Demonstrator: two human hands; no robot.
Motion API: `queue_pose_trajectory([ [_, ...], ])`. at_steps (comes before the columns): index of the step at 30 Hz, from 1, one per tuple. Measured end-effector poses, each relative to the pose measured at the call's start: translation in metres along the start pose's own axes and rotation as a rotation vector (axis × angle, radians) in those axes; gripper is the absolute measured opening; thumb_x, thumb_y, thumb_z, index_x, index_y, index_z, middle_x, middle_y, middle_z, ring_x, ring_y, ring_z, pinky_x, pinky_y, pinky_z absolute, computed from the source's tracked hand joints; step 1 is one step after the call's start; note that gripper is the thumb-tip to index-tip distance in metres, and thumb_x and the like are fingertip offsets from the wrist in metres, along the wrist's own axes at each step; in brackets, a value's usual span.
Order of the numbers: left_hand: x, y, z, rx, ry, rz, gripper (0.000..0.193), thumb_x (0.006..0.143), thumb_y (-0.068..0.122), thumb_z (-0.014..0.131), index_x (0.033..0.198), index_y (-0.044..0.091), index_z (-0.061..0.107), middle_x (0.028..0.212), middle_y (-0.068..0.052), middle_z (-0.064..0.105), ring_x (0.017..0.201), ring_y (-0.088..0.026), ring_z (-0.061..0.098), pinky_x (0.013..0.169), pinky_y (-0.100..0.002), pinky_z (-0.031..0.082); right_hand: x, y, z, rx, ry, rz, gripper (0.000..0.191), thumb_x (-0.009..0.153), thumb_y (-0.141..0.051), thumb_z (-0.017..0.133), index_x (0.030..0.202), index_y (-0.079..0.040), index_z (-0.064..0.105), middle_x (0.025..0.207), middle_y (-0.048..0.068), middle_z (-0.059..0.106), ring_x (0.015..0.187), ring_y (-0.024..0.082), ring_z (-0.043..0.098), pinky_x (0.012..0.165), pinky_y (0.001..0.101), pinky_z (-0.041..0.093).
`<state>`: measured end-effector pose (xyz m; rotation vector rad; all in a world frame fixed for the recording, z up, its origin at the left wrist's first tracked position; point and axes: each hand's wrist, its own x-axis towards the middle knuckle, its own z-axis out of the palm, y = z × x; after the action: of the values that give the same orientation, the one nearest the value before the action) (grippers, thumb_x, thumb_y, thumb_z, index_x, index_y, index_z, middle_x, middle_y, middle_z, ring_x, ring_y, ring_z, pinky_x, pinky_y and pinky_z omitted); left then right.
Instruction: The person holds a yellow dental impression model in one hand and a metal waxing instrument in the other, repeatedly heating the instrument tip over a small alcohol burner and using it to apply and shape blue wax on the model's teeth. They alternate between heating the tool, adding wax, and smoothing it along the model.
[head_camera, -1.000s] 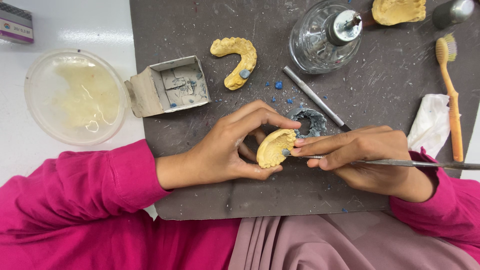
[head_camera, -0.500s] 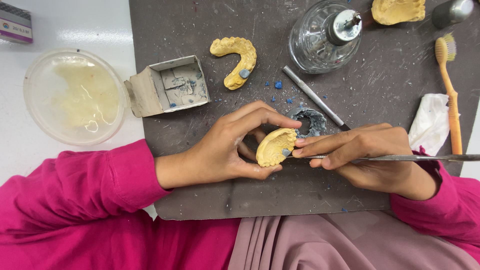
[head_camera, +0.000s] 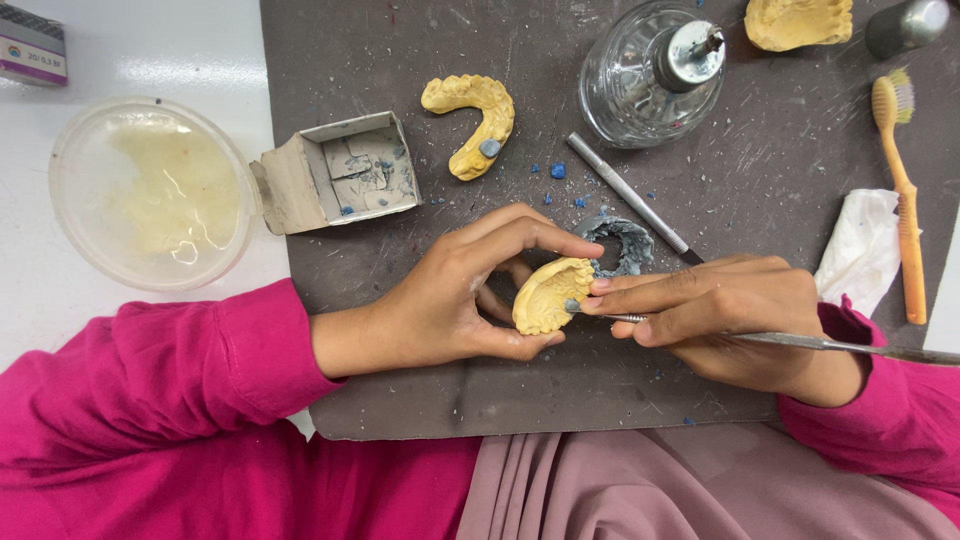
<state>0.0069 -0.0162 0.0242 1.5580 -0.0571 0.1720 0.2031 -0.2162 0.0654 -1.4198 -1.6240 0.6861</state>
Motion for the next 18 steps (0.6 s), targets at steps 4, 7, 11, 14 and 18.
queue_pose_trajectory([
  [4,0.0006,-0.0006,0.0004,-0.005,0.005,-0.001,0.062,0.087,0.009,0.087,0.142,0.008,0.059,0.136,-0.007,0.055,0.115,-0.015,0.07,0.081,-0.023,0.066,-0.0026,-0.002,-0.0002,-0.119,-0.065,0.016,0.025,0.081,0.001,0.079,0.096,-0.011,0.062,0.109,0.015,0.078,0.105,0.032,0.077,0.078,0.0354,0.069],
  [7,-0.0002,-0.0003,0.0006,0.013,0.016,0.028,0.062,0.087,0.008,0.087,0.142,0.008,0.059,0.137,-0.007,0.056,0.116,-0.015,0.07,0.084,-0.023,0.066,-0.0026,-0.0014,-0.0001,-0.109,-0.066,0.012,0.027,0.082,0.002,0.079,0.099,-0.012,0.062,0.11,0.014,0.077,0.106,0.031,0.077,0.079,0.0354,0.069],
  [11,-0.0008,-0.0002,0.0004,0.009,0.009,0.003,0.062,0.086,0.008,0.087,0.141,0.008,0.06,0.136,-0.008,0.056,0.115,-0.015,0.07,0.082,-0.023,0.066,-0.0015,-0.0002,0.002,0.019,0.025,-0.012,0.032,0.087,0.001,0.079,0.104,-0.012,0.056,0.111,0.011,0.076,0.109,0.03,0.078,0.086,0.0367,0.07],
  [14,0.0,0.0,0.0006,0.017,0.013,0.021,0.062,0.087,0.008,0.087,0.142,0.009,0.059,0.136,-0.007,0.056,0.116,-0.015,0.069,0.083,-0.023,0.066,-0.0018,-0.0013,0.0013,0.0,0.016,0.001,0.031,0.086,0.001,0.079,0.104,-0.012,0.057,0.109,0.012,0.077,0.108,0.03,0.078,0.083,0.0354,0.071],
  [18,0.0001,0.0008,0.0011,0.017,0.011,0.0,0.062,0.086,0.009,0.087,0.141,0.009,0.059,0.135,-0.007,0.055,0.113,-0.015,0.071,0.08,-0.023,0.066,-0.0015,-0.0015,0.0007,-0.053,-0.013,-0.015,0.031,0.084,0.002,0.079,0.104,-0.012,0.058,0.107,0.013,0.077,0.106,0.031,0.078,0.081,0.0353,0.07],
])
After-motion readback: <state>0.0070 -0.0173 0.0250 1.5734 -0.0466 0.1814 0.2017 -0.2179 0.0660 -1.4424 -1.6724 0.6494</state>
